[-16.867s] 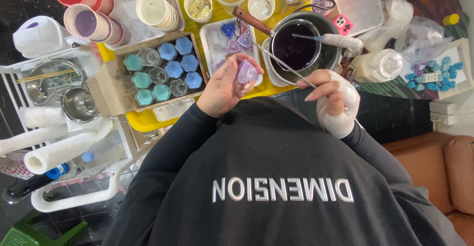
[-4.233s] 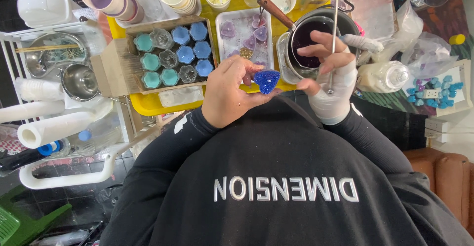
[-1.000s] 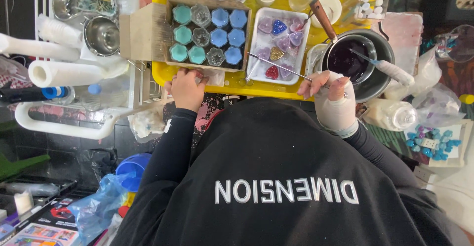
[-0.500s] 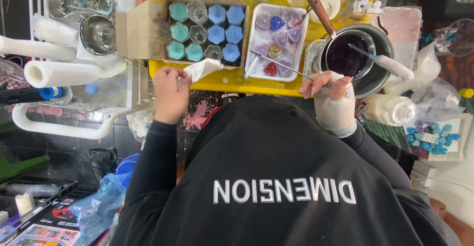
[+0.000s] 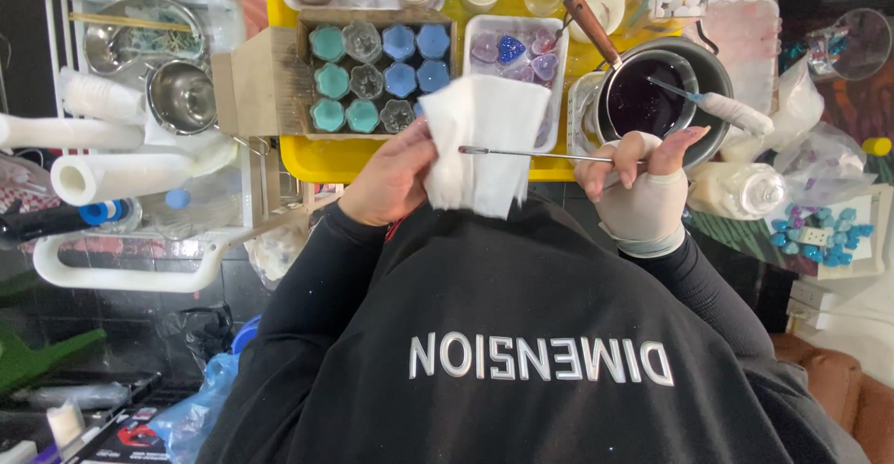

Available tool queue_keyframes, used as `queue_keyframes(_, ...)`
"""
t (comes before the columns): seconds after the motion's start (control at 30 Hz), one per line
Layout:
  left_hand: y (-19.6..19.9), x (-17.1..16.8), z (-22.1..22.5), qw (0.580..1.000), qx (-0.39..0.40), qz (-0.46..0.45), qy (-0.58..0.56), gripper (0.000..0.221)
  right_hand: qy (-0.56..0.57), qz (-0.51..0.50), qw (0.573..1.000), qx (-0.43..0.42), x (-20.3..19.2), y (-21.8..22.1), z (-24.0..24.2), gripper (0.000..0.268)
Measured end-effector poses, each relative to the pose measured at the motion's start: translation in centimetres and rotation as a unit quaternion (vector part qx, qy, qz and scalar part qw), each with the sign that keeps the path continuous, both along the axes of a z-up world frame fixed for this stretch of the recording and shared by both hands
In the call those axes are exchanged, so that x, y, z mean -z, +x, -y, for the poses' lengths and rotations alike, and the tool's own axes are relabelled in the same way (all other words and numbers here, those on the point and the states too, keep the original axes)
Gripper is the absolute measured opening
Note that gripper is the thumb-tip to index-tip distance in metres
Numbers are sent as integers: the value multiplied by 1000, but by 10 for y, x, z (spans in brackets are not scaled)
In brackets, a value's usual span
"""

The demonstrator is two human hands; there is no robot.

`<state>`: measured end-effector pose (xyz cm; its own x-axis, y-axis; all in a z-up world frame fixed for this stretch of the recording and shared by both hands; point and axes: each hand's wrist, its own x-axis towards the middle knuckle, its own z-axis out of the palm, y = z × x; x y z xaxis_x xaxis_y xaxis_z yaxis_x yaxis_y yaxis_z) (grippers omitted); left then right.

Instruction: Inspecting and cleaning heart-shaped wax melts with tweezers and a cloth, then organizing them onto a sorting surface.

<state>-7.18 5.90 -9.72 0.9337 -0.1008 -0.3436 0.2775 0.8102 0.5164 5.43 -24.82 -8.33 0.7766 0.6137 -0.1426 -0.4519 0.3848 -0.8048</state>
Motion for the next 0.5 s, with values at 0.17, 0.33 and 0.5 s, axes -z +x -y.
queue_keyframes(0.17,17,-37,8,975,73,83,192,38,-83,72,993,30,-16,-10,-4,80)
queue_keyframes(0.33,22,-26,15,921,78,92,369,19,-153,174,973,13,-34,-17,-5,81)
queue_keyframes(0.5,30,-39,7,942,-16,-14,334,16,-81,166,979,89,-6,-15,8,73)
